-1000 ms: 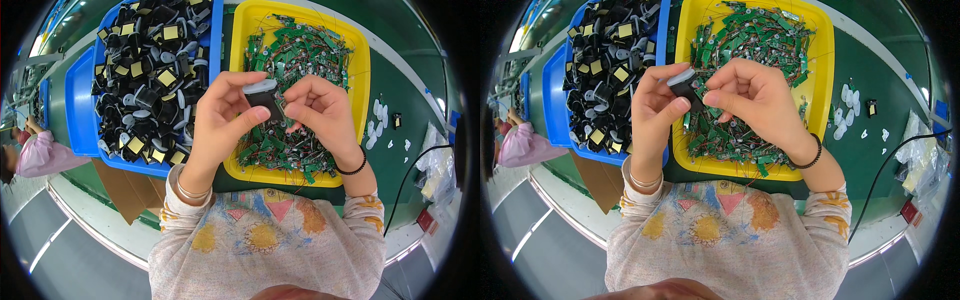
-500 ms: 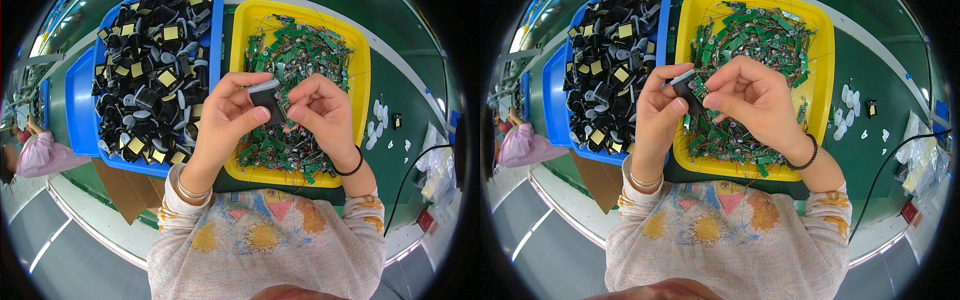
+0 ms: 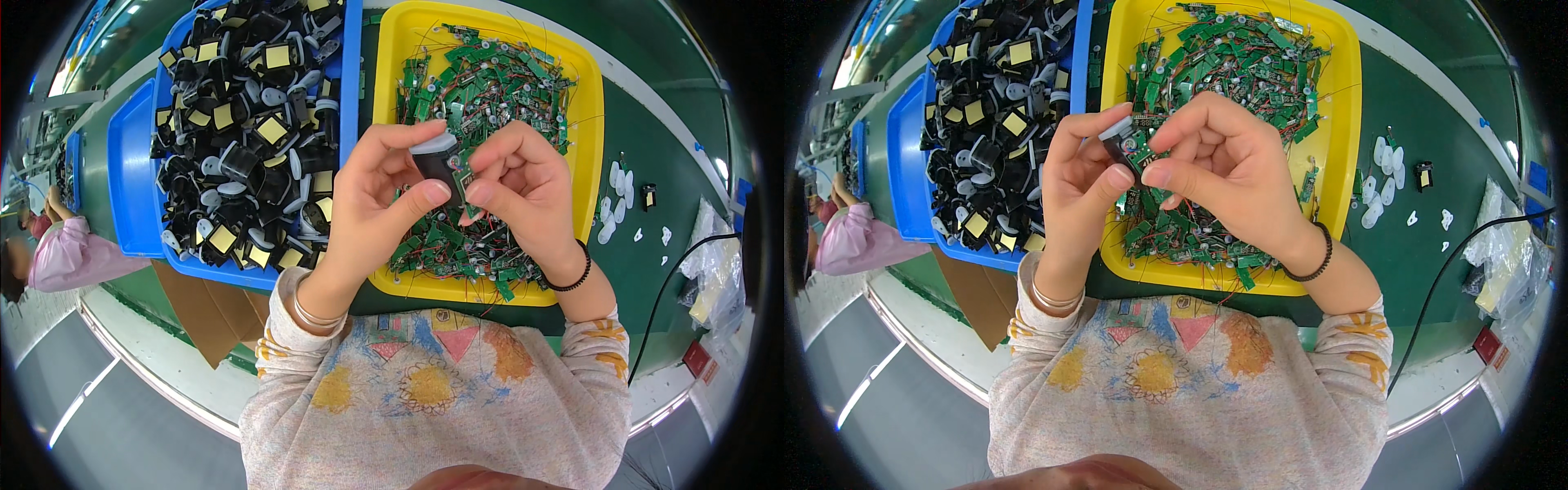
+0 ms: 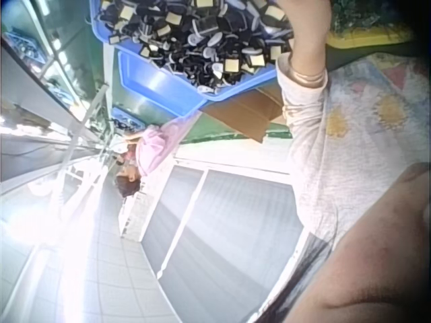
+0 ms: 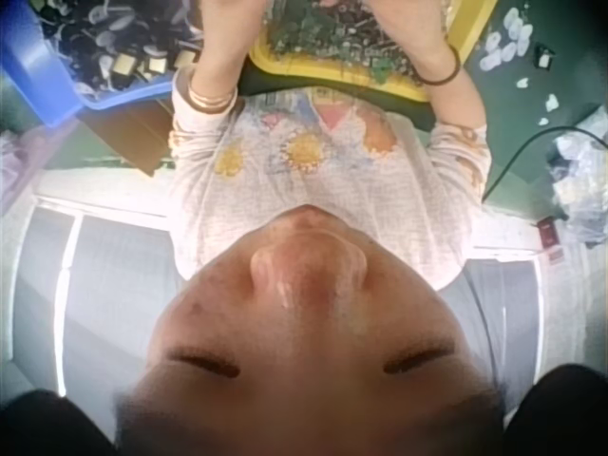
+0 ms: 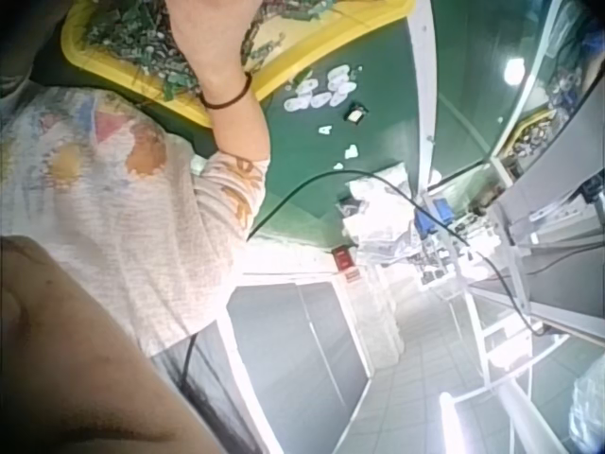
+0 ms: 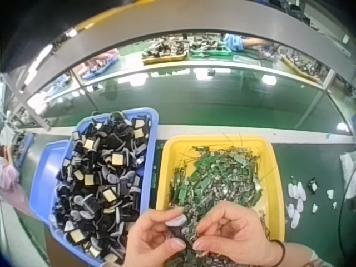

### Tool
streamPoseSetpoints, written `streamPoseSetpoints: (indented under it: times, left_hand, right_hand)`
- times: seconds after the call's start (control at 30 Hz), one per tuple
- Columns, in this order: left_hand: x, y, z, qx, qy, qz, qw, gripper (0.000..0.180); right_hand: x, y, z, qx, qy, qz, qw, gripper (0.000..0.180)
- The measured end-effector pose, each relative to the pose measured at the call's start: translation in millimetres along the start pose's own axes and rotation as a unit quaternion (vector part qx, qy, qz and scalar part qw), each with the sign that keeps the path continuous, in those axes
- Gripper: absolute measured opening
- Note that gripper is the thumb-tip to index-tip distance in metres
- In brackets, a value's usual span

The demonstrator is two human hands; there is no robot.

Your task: The person repeatedly picks up small black plastic housings from a blue bin and green circuit boards from a yellow bin. They insert the circuit boards into the housings and place the assembled units back into the blue bin. The process is repetitive and involves handling small electronic components by hand.

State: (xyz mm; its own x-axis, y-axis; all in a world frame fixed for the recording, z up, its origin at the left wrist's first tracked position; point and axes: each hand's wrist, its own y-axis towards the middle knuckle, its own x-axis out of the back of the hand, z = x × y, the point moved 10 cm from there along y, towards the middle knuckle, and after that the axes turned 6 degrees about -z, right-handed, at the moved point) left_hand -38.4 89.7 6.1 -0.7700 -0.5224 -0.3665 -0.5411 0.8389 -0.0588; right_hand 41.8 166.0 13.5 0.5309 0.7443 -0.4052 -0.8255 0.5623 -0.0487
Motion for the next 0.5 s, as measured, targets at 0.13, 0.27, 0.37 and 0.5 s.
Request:
streamPoseSetpoints:
  times: [0.13, 0.27, 0.37, 0.5]
  left_hand:
    - [4, 0, -5, -0.061, 0.061, -0.009, 0.996, 0.041]
    - [5, -2, -11, -0.113, 0.131, -0.01, 0.985, 0.042]
    - [4, -6, -21, -0.181, 0.211, -0.027, 0.96, 0.043]
    - [-1, -9, -27, -0.226, 0.27, -0.018, 0.936, 0.043]
  right_hand:
    - [1, 1, -1, -0.017, -0.04, 0.006, 0.999, 0.016]
    - [3, 1, -11, -0.078, -0.042, 0.005, 0.996, 0.015]
    - [3, 1, -15, -0.099, -0.017, 0.006, 0.995, 0.014]
    - [1, 1, -13, -0.083, -0.014, 0.015, 0.996, 0.01]
